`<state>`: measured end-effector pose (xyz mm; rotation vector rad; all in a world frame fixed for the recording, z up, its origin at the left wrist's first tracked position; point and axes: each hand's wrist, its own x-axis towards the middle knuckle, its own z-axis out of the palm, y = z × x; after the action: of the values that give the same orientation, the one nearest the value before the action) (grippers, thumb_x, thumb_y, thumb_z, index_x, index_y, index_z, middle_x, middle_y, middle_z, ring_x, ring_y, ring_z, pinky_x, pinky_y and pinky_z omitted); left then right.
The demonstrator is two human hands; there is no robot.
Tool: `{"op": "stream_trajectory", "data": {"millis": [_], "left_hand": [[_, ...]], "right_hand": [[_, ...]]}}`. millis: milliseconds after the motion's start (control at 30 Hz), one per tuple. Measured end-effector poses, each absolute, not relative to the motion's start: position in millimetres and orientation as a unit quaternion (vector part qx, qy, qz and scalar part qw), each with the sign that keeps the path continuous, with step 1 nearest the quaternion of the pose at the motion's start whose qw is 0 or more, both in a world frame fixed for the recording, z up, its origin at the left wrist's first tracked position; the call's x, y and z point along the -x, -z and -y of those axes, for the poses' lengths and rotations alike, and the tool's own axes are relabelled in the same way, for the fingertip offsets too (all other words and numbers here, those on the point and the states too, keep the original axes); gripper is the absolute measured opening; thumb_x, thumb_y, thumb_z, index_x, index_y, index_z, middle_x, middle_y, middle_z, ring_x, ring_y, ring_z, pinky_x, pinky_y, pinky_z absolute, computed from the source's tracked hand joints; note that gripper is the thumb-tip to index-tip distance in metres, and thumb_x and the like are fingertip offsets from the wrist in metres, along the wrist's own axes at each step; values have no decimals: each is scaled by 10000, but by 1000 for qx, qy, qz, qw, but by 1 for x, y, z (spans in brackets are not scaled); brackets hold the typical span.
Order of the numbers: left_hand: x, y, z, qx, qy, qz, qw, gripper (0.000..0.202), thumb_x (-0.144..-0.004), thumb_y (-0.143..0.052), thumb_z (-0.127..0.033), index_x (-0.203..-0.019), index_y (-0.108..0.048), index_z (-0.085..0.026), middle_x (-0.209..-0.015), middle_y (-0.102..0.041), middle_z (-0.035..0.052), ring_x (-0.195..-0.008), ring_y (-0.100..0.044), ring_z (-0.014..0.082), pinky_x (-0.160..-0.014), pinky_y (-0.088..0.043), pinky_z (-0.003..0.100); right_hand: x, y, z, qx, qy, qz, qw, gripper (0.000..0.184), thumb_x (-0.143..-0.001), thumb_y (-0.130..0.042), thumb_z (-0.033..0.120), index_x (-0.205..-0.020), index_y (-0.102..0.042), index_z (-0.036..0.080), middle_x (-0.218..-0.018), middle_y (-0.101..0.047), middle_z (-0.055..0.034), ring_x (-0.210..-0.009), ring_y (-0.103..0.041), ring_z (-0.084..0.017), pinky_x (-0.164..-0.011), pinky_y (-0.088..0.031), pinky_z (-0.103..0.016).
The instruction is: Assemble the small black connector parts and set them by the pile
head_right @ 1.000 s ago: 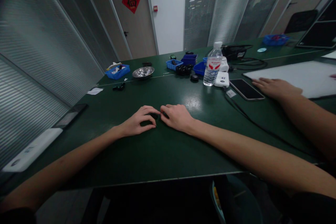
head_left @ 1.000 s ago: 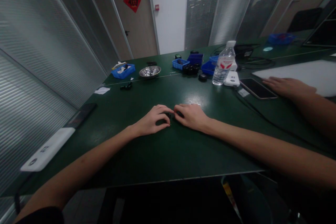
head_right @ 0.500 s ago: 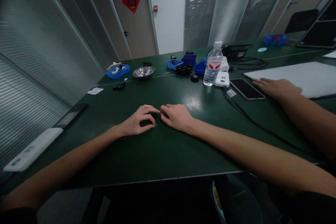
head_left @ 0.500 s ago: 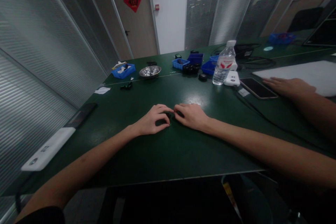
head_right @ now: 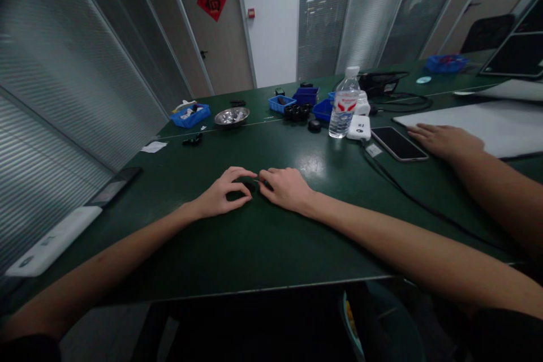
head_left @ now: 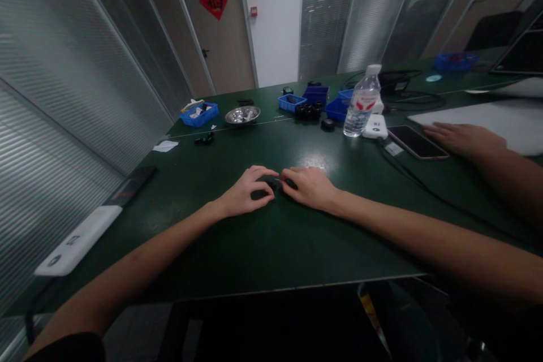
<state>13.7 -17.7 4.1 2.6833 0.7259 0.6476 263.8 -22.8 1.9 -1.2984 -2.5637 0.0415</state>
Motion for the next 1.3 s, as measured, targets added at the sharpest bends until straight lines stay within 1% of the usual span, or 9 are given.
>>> {"op": "stream_trajectory", "data": {"millis": [167,333,533,733,900,967,1033,1133,1300], "left_hand": [[-14,-6,17,-915,-236,-284,164,90,-932,-652,-222,-992,-716,-238,-1453,-537,60,-1383,-430,288,-1164,-379,545],[-12,-4,16,-914,-241,-287,158,298,-939,-496,-68,-1009,-724,-247,-1443,-543,45,-1389,-425,272,-1183,-350,552],[-13,-5,17,-922,-209,-295,139,188,-891,-620,-137,-1015,-707,-249,-1500,-495,46,-1423,-369,313,-1178,-309,602],[-13,-8,19,-931,-195,-273,148,221,-875,-715,-247,-1092,-676,-264,-1555,-439,57,-1455,-333,327,-1189,-286,591],[-13,-8,18,-932,-186,-266,159,226,-883,-732,-348,-1094,-692,-276,-1583,-402,50,-1477,-304,328,-1207,-276,583],[-13,-8,18,-937,-178,-258,157,226,-896,-707,-307,-1120,-702,-288,-1597,-380,40,-1485,-292,330,-1213,-266,585],[-13,-7,18,-941,-166,-251,153,275,-891,-668,-214,-1147,-707,-306,-1607,-363,24,-1490,-285,334,-1209,-267,596],[-13,-8,20,-942,-162,-254,150,339,-869,-615,-121,-1125,-718,-319,-1613,-355,3,-1492,-280,340,-1198,-281,610],[-14,-11,21,-935,-178,-265,155,152,-896,-656,-218,-1025,-713,-273,-1597,-383,23,-1485,-287,344,-1200,-278,613]], "right_hand": [[-264,-2,23,443,-14,886,138,261,-1021,-441,401,-1051,-627,220,-979,-709,-53,-736,-604,-165,-635,-300,-281],[-264,-2,23,447,-15,884,135,272,-1025,-436,411,-1076,-628,224,-982,-709,-52,-738,-608,-167,-630,-300,-282],[-264,-1,23,448,-12,885,129,276,-1027,-431,410,-1072,-628,222,-988,-711,-56,-746,-611,-167,-630,-297,-282],[-265,0,23,444,-11,886,134,274,-1027,-440,403,-1102,-635,226,-971,-710,-50,-754,-616,-170,-633,-305,-281],[-265,-2,23,445,-18,885,134,279,-1024,-453,404,-1090,-644,212,-980,-713,-61,-784,-625,-178,-648,-325,-280],[-265,-2,23,443,-21,886,135,285,-1024,-452,400,-1117,-643,210,-986,-713,-64,-792,-627,-178,-660,-335,-280],[-266,-1,23,441,-23,887,136,293,-1025,-451,396,-1155,-638,212,-1004,-714,-68,-801,-628,-178,-668,-341,-281],[-266,1,22,444,-21,885,136,300,-1024,-451,404,-1168,-638,218,-1023,-714,-71,-793,-628,-178,-654,-331,-283],[-265,0,22,448,-18,884,132,277,-1019,-456,400,-1114,-642,219,-999,-715,-65,-778,-625,-174,-639,-313,-282]]}}
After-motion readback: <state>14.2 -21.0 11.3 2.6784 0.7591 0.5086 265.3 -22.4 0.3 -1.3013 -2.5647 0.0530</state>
